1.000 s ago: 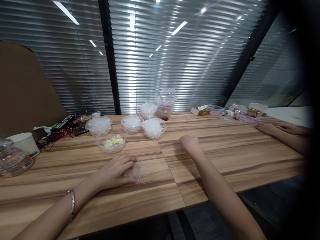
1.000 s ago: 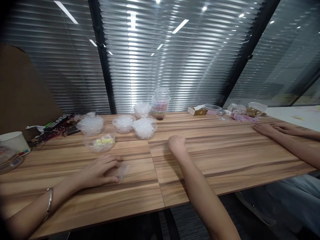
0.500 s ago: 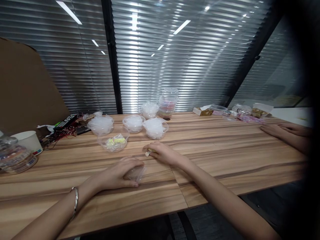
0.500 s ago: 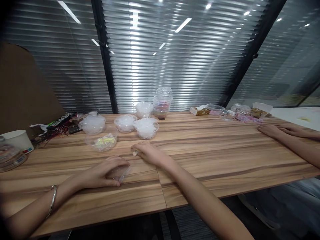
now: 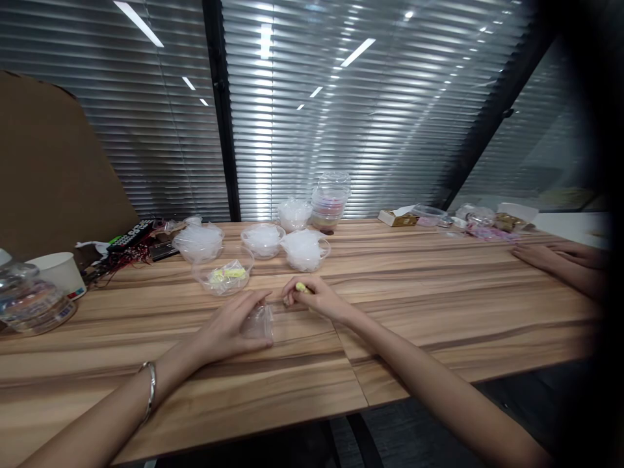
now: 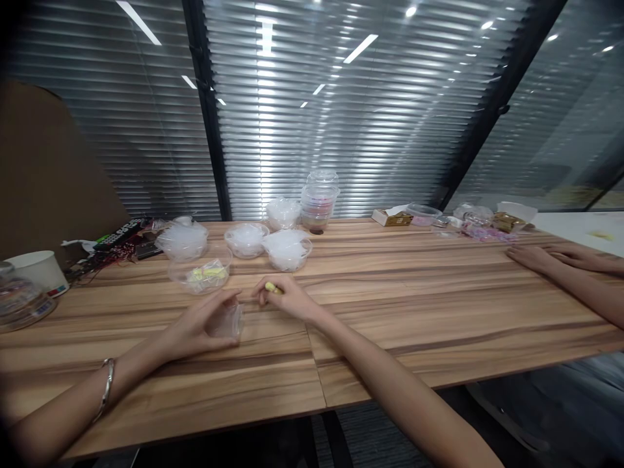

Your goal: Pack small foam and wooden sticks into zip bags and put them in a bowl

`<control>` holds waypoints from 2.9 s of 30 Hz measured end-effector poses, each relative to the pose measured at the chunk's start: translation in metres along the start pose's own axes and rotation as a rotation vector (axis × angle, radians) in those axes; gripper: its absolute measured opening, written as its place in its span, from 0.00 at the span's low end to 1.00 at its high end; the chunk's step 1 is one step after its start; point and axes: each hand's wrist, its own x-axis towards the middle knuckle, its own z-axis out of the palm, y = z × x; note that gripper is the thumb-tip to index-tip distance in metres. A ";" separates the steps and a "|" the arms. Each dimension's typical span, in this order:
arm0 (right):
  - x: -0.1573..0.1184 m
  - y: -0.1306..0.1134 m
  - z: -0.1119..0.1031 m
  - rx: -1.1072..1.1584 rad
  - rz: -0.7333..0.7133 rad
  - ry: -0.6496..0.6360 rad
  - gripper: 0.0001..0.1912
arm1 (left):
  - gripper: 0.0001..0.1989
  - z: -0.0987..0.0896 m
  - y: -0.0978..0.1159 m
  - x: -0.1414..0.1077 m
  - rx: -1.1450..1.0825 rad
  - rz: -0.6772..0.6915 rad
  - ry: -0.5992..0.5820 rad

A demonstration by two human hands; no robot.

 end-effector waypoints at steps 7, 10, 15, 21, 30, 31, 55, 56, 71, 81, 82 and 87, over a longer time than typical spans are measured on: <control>-0.010 -0.014 0.022 -0.179 -0.013 -0.334 0.18 | 0.37 0.002 0.000 -0.001 -0.056 -0.020 0.105; -0.010 -0.020 0.025 -0.302 -0.112 -0.361 0.18 | 0.36 0.004 0.001 -0.001 -0.098 -0.001 0.090; -0.014 -0.023 0.032 -0.527 -0.228 -0.386 0.17 | 0.34 0.006 0.009 0.000 -0.150 0.076 0.109; -0.017 -0.022 0.046 -0.594 -0.215 -0.326 0.21 | 0.33 0.003 0.018 0.002 -0.169 0.086 0.035; -0.015 -0.014 0.053 -0.676 -0.076 -0.236 0.14 | 0.32 0.005 0.014 0.001 -0.105 0.052 -0.071; -0.015 -0.014 0.053 -0.706 -0.046 -0.246 0.12 | 0.32 0.005 0.015 0.001 -0.085 0.068 -0.068; -0.012 -0.009 0.048 -0.713 -0.118 -0.247 0.08 | 0.29 0.006 0.007 0.003 0.021 0.171 0.059; -0.013 -0.011 0.048 -0.703 -0.157 -0.265 0.08 | 0.29 0.006 0.005 0.003 0.025 0.167 0.063; -0.003 -0.012 0.031 0.134 0.057 0.356 0.19 | 0.32 0.005 -0.011 0.003 0.003 0.079 0.196; 0.000 -0.002 0.037 0.317 0.243 0.285 0.26 | 0.33 0.007 -0.006 0.004 -0.029 0.039 0.165; 0.001 -0.001 0.037 0.305 0.232 0.267 0.25 | 0.33 0.007 -0.006 0.004 -0.029 0.042 0.162; 0.004 0.012 0.035 0.194 0.190 0.316 0.21 | 0.32 0.007 -0.003 0.004 -0.034 0.032 0.166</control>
